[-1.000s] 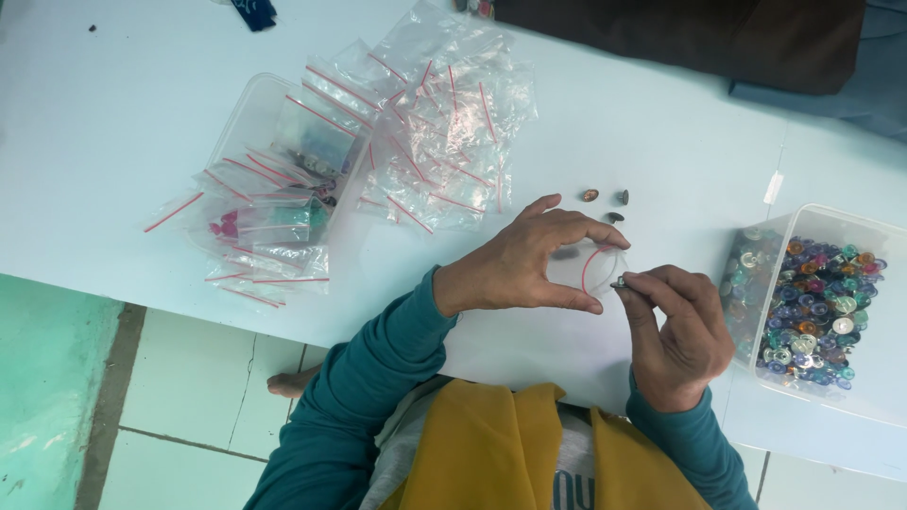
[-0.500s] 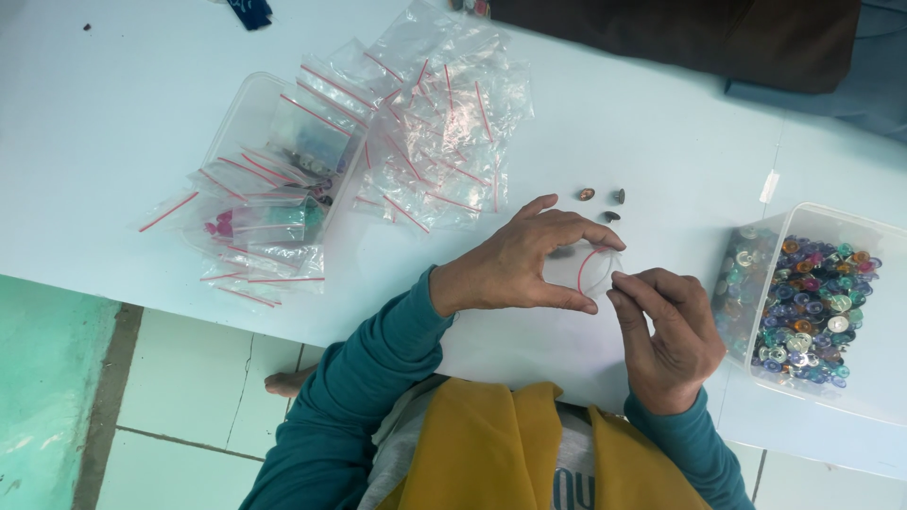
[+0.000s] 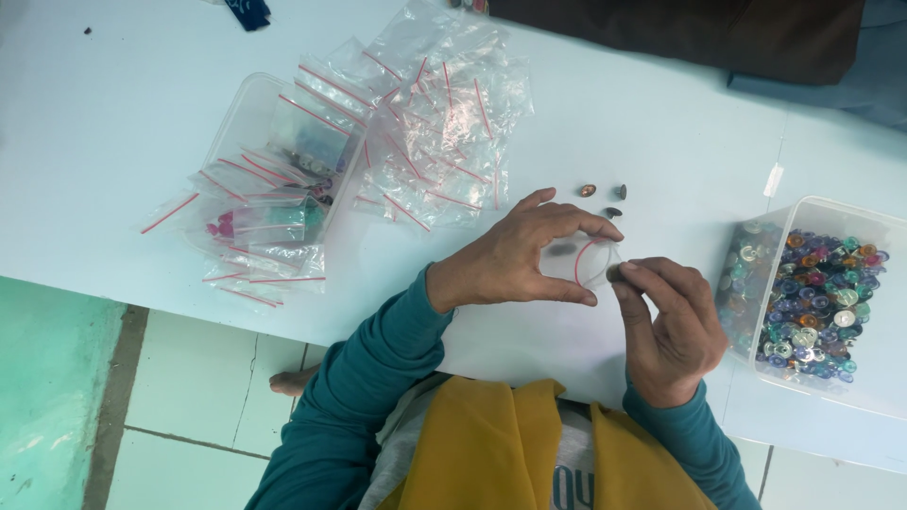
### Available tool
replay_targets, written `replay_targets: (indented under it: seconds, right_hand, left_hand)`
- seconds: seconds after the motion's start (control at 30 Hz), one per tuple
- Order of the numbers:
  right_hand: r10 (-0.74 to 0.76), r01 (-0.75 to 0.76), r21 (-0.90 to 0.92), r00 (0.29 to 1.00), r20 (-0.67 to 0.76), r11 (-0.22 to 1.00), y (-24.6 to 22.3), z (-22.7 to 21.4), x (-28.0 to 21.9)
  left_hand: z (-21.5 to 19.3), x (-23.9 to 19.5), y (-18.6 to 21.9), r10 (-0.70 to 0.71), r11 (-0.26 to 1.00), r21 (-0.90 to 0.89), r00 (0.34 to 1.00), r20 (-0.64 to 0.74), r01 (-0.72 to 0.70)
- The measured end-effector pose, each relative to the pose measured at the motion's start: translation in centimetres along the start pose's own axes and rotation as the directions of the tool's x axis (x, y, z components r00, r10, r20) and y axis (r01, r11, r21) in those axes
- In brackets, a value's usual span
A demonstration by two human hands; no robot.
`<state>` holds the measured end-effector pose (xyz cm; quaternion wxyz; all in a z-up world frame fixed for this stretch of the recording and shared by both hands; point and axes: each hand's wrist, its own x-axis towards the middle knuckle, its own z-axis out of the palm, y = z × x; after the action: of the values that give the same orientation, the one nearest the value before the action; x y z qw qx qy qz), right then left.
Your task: Sorting and placing small buttons into plastic zip-lock bags
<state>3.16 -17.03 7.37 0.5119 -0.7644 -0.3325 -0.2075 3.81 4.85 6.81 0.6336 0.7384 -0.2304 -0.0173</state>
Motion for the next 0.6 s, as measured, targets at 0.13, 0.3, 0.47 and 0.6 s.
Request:
replay_targets:
  seconds: [0.13,0.3,0.47,0.6]
  right_hand:
    - [0.035,-0.035,0.019,0.999,0.001,0.999,0.6,0.1,-0.5]
    - [0.075,-0.076,0.056,0.997,0.009,0.996,0.6,1.0,-0.2]
    - [0.206,-0.202,-0.053,0.975,0.085,0.978,0.8,1.2,-0.4]
    - [0.284,-0.256,-0.157,0.938,0.197,0.954,2.1,2.0,-1.2]
  left_hand:
    - [-0.8,0.0,-0.2,0.003,1.0,0.001,1.0,-0.024,-0.003]
    - [-1.2,0.0,-0.4,-0.002,1.0,-0.007,0.999,-0.043,0.001]
    - [-2.3,-0.2,-0.5,0.002,1.0,-0.022,0.994,-0.107,-0.004]
    - [-2.7,-0.2,-0.6,0.013,1.0,-0.021,0.99,-0.139,-0.016]
